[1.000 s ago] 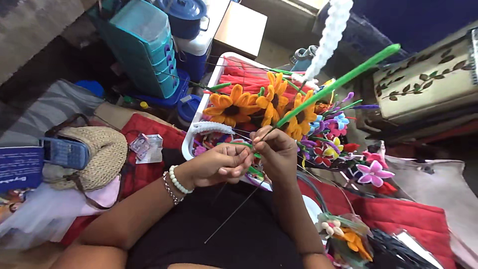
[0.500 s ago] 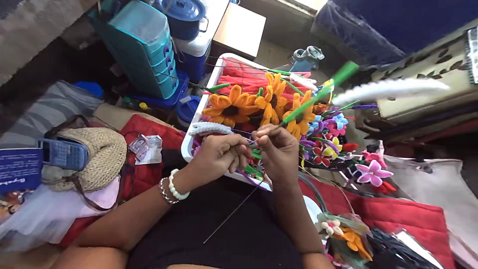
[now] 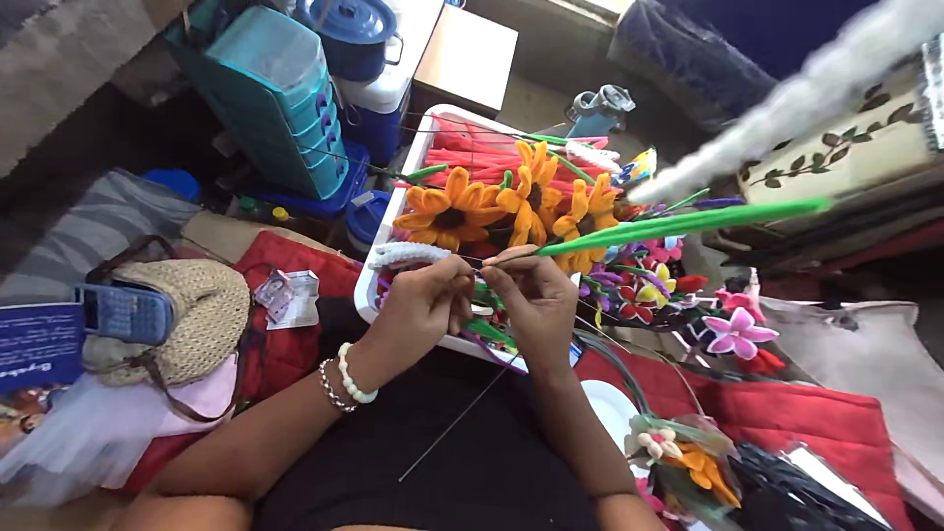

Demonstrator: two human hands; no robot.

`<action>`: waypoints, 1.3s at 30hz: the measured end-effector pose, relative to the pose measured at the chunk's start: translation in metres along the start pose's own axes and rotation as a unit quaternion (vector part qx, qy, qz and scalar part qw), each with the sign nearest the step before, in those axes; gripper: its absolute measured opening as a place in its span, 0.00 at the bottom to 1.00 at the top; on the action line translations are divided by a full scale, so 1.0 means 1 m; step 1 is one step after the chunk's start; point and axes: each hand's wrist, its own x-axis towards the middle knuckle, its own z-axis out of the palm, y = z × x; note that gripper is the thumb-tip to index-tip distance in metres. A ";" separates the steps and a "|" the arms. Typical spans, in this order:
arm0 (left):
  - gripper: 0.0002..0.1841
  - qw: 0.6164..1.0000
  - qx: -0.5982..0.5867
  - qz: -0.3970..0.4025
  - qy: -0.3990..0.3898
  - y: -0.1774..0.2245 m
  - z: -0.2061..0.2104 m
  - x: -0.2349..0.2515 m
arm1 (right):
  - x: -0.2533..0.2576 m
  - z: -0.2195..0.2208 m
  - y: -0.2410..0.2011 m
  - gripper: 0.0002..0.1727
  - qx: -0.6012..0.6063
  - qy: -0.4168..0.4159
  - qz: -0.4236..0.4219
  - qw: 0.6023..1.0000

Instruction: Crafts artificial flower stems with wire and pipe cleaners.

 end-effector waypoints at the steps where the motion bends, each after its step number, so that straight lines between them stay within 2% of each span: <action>1: 0.11 0.996 -0.067 -0.053 -0.037 0.004 -0.004 0.003 | 0.001 -0.001 0.001 0.04 0.010 -0.008 0.000 1.000; 2: 0.11 0.979 -0.150 -0.103 -0.089 0.007 -0.010 0.006 | 0.002 -0.003 0.002 0.04 0.038 -0.026 0.002 0.999; 3: 0.11 0.947 -0.244 -0.144 -0.152 0.007 -0.016 0.009 | 0.003 -0.006 0.003 0.04 0.076 -0.051 0.010 0.996; 5: 0.13 0.848 -0.408 -0.196 -0.275 0.000 -0.024 0.016 | 0.005 -0.010 0.005 0.05 0.177 -0.108 0.049 0.977; 6: 0.13 0.812 -0.448 -0.205 -0.314 -0.003 -0.025 0.017 | 0.005 -0.011 0.006 0.04 0.222 -0.129 0.074 0.964; 7: 0.13 0.806 -0.453 -0.202 -0.324 -0.005 -0.024 0.018 | 0.004 -0.012 0.008 0.03 0.251 -0.137 0.096 0.953; 8: 0.13 0.836 -0.417 -0.186 -0.304 -0.004 -0.024 0.018 | 0.004 -0.013 0.008 0.03 0.255 -0.126 0.109 0.952; 10: 0.14 0.942 -0.241 -0.120 -0.202 -0.002 -0.020 0.015 | 0.003 -0.012 0.006 0.03 0.199 -0.068 0.114 0.971; 11: 0.14 0.978 -0.126 -0.077 -0.148 -0.003 -0.018 0.012 | 0.002 -0.011 0.005 0.03 0.159 -0.038 0.110 0.980; 12: 0.14 0.994 -0.020 -0.033 -0.100 -0.004 -0.015 0.010 | 0.001 -0.010 0.003 0.03 0.127 -0.015 0.106 0.986; 14: 0.14 0.992 0.112 0.028 -0.043 -0.006 -0.009 0.003 | 0.001 -0.007 -0.001 0.03 0.091 0.010 0.095 0.991; 16: 0.14 0.992 0.110 0.052 -0.017 -0.007 -0.002 0.000 | 0.000 -0.004 -0.003 0.03 0.084 0.015 0.080 0.993; 19: 0.14 0.996 -0.069 -0.004 -0.049 -0.003 -0.002 0.000 | 0.001 -0.003 -0.002 0.03 0.179 -0.018 0.085 0.980; 21: 0.13 0.961 -0.233 -0.054 -0.139 -0.003 -0.006 0.002 | 0.001 -0.005 0.000 0.04 0.288 -0.072 0.109 0.949; 23: 0.13 0.931 -0.284 -0.062 -0.222 -0.006 -0.009 0.004 | 0.001 -0.005 0.000 0.04 0.318 -0.102 0.112 0.936; 25: 0.15 0.964 -0.160 -0.025 -0.211 -0.003 -0.014 0.006 | 0.001 -0.005 -0.002 0.03 0.244 -0.067 0.100 0.962; 27: 0.20 0.992 0.016 0.019 -0.126 0.003 -0.018 0.007 | 0.000 -0.004 -0.005 0.02 0.165 -0.025 0.090 0.982; 29: 0.20 0.992 0.111 0.065 -0.016 0.010 -0.019 0.012 | -0.001 -0.001 -0.008 0.02 0.115 -0.012 0.086 0.990; 32: 0.18 0.981 0.144 0.114 0.060 0.024 -0.021 0.023 | -0.002 0.005 -0.013 0.02 0.065 -0.030 0.072 0.995; 35: 0.12 0.980 0.135 0.127 0.067 0.035 -0.022 0.032 | -0.002 0.009 -0.015 0.02 0.039 -0.035 0.047 0.998; 39: 0.05 0.990 0.095 0.099 0.045 0.048 -0.029 0.039 | 0.000 0.009 -0.018 0.02 0.064 -0.051 0.037 0.996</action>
